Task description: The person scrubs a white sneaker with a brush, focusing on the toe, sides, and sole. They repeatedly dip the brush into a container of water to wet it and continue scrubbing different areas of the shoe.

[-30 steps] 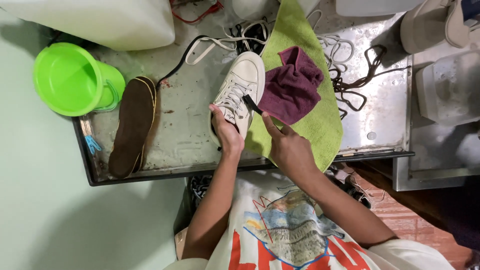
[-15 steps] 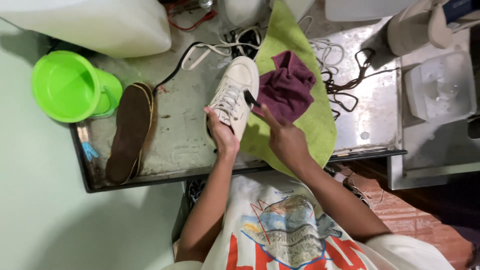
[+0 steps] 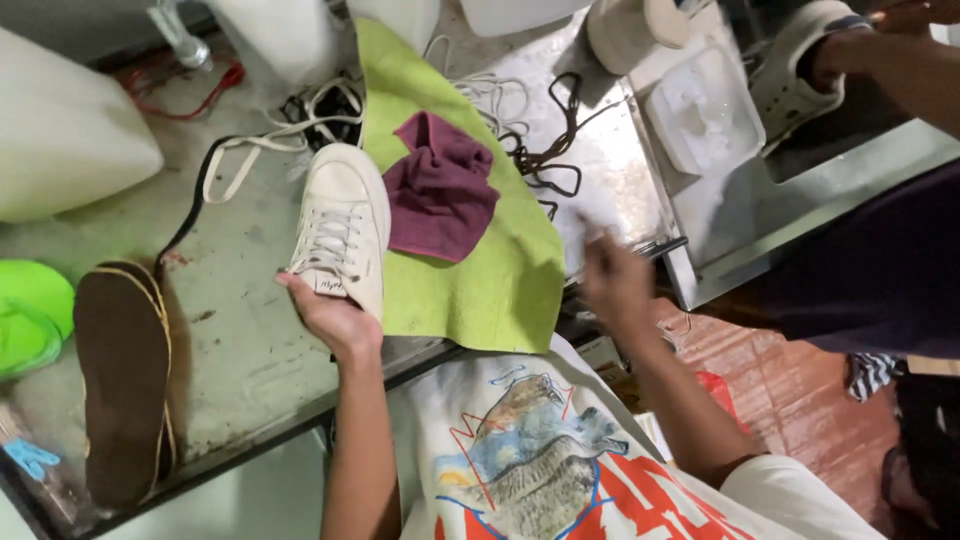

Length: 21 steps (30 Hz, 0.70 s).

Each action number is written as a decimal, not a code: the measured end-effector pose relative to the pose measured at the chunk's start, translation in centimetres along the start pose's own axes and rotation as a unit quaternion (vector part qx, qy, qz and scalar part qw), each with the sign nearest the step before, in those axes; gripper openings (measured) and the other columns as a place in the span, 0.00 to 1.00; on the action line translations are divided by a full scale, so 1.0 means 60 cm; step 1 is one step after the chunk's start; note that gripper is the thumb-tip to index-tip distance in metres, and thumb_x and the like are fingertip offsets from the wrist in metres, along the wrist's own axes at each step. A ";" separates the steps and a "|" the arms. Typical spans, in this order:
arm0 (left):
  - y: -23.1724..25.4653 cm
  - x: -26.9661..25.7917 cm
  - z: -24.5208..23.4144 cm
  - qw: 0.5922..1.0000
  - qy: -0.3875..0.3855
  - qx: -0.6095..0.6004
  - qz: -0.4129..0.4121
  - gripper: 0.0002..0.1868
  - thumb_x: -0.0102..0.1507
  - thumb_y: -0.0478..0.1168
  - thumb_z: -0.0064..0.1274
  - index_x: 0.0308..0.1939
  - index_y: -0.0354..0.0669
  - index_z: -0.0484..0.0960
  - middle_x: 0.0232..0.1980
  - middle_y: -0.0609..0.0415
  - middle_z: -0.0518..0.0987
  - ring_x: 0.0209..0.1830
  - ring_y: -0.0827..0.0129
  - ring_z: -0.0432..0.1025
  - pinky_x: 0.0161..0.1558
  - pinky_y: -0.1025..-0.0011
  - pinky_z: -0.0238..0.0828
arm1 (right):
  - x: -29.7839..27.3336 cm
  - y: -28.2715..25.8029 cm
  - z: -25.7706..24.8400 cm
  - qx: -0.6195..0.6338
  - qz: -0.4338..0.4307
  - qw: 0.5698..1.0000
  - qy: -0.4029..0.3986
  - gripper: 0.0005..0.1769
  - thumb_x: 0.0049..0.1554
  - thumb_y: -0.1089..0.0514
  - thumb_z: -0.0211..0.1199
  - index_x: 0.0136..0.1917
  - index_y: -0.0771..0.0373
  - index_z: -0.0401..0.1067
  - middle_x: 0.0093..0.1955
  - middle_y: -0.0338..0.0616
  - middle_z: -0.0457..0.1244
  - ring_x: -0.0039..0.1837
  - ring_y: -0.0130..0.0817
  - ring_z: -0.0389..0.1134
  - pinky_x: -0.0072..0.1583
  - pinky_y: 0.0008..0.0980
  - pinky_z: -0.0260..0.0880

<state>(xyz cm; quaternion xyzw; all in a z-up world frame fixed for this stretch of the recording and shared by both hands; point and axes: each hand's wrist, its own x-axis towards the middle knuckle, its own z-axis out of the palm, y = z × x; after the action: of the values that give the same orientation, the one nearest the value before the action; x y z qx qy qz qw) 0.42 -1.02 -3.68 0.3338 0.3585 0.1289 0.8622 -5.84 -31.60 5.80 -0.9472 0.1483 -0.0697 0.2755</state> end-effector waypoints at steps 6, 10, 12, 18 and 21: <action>0.044 -0.043 0.058 0.999 -0.008 -0.027 -0.016 0.41 0.76 0.65 0.41 0.84 0.42 0.58 0.87 0.37 0.54 0.86 0.42 0.54 0.82 0.40 0.52 | 0.175 0.273 -0.112 -0.216 0.131 0.965 0.066 0.16 0.70 0.51 0.60 0.71 0.43 0.67 0.41 0.51 0.72 0.49 0.62 0.76 0.52 0.60 0.74; 0.066 -0.056 0.070 0.999 -0.015 -0.014 -0.028 0.44 0.74 0.68 0.39 0.84 0.42 0.58 0.86 0.34 0.56 0.85 0.40 0.55 0.81 0.39 0.53 | 0.246 0.435 -0.096 -0.279 0.183 0.940 0.065 0.11 0.67 0.48 0.62 0.63 0.39 0.75 0.45 0.43 0.74 0.50 0.54 0.78 0.50 0.57 0.75; 0.073 -0.045 0.055 0.994 -0.068 0.042 -0.077 0.36 0.74 0.64 0.47 0.79 0.49 0.67 0.82 0.41 0.64 0.82 0.45 0.62 0.80 0.41 0.54 | 0.261 0.422 -0.102 -0.270 0.208 0.940 -0.005 0.14 0.68 0.53 0.60 0.65 0.52 0.79 0.49 0.58 0.74 0.55 0.64 0.76 0.54 0.62 0.75; 0.135 -0.086 0.083 0.939 -0.080 0.305 -0.138 0.32 0.67 0.46 0.47 0.75 0.46 0.70 0.77 0.49 0.75 0.77 0.60 0.69 0.75 0.62 0.63 | 0.266 0.353 -0.108 -0.111 0.258 0.953 -0.115 0.21 0.68 0.50 0.51 0.66 0.57 0.79 0.69 0.54 0.68 0.69 0.57 0.67 0.60 0.55 0.67; 0.125 -0.066 0.033 0.948 -0.068 0.286 -0.126 0.30 0.68 0.48 0.46 0.75 0.51 0.70 0.76 0.52 0.75 0.73 0.57 0.71 0.72 0.61 0.64 | 0.242 0.364 -0.120 0.030 0.254 0.966 -0.026 0.25 0.71 0.47 0.49 0.70 0.63 0.73 0.66 0.53 0.67 0.57 0.45 0.73 0.53 0.49 0.69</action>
<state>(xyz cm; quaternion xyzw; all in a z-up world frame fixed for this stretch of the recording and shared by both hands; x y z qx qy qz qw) -0.87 1.76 4.45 0.5262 0.3600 -0.1117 0.7623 1.06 -57.40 0.70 -0.8713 0.3748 0.0228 0.3159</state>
